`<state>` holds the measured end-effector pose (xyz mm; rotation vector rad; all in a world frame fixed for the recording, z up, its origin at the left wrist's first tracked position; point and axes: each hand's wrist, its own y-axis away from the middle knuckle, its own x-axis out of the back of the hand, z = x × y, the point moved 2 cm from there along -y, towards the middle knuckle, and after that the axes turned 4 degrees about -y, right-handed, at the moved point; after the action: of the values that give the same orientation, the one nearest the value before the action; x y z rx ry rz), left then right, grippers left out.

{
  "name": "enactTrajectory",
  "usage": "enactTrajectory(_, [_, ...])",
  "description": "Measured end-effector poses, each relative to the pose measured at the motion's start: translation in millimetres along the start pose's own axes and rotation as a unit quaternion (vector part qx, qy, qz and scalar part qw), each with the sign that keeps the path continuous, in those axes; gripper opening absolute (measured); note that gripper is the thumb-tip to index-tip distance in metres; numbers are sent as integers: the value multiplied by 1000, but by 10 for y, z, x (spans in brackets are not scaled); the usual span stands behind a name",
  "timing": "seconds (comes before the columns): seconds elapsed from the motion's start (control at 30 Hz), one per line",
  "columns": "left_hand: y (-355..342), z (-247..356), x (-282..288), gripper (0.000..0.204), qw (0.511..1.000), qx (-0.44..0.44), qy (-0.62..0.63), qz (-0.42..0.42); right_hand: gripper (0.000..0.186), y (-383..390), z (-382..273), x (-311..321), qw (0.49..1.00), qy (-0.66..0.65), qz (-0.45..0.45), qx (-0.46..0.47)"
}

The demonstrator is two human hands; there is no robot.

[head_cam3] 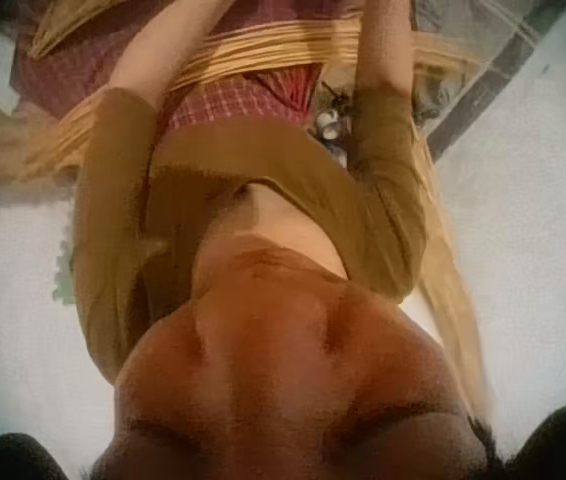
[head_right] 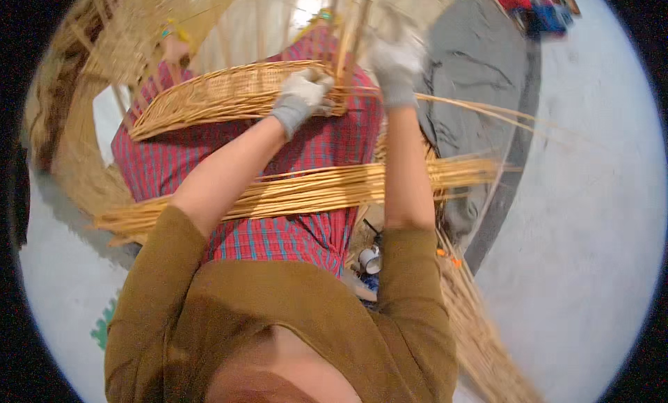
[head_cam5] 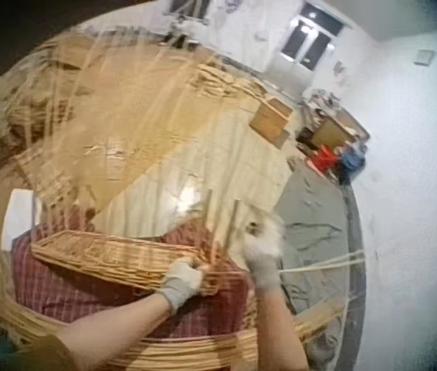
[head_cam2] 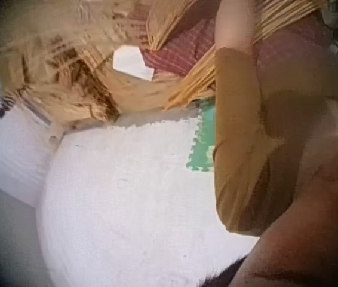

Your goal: Weaving long reeds or straw together to form the base and sides of a basket.

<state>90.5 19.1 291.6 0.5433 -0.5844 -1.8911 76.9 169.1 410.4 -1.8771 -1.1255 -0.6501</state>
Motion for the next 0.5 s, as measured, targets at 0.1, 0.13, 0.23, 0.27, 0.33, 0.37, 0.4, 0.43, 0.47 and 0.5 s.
enactTrajectory(0.1, [-103,-172,9,34,989,-143,32,-16,26,615,-76,80,999,-15,40,10])
enactTrajectory(0.13, [108,-111,-3,34,975,-161,148,-36,26,923,-253,73,974,-118,-164,-103])
enactTrajectory(0.23, [621,-179,609,34,956,-286,58,-18,26,1743,-660,-155,829,-53,-557,10])
enactTrajectory(0.27, [749,-262,881,29,960,-274,47,-18,29,1981,-660,-282,845,-62,-526,69])
enactTrajectory(0.33, [1173,-337,1552,25,976,-192,-106,-8,29,1896,-775,-315,839,-67,-540,-15])
enactTrajectory(0.37, [1381,-416,1858,30,938,-244,-246,15,27,1823,-814,-255,859,-77,-504,-45])
enactTrajectory(0.4, [1623,-426,2146,31,891,-288,-350,5,25,1743,-802,-202,876,-88,-468,-74])
enactTrajectory(0.43, [1848,-411,2358,30,888,-235,-396,-9,19,1677,-697,-172,900,-105,-418,-57])
enactTrajectory(0.47, [1990,-438,2582,26,843,-243,-480,21,15,1599,-572,-139,935,-109,-336,-28])
enactTrajectory(0.5, [2029,-545,2825,21,824,-240,-512,43,13,1475,-524,-84,955,-76,-280,-63])
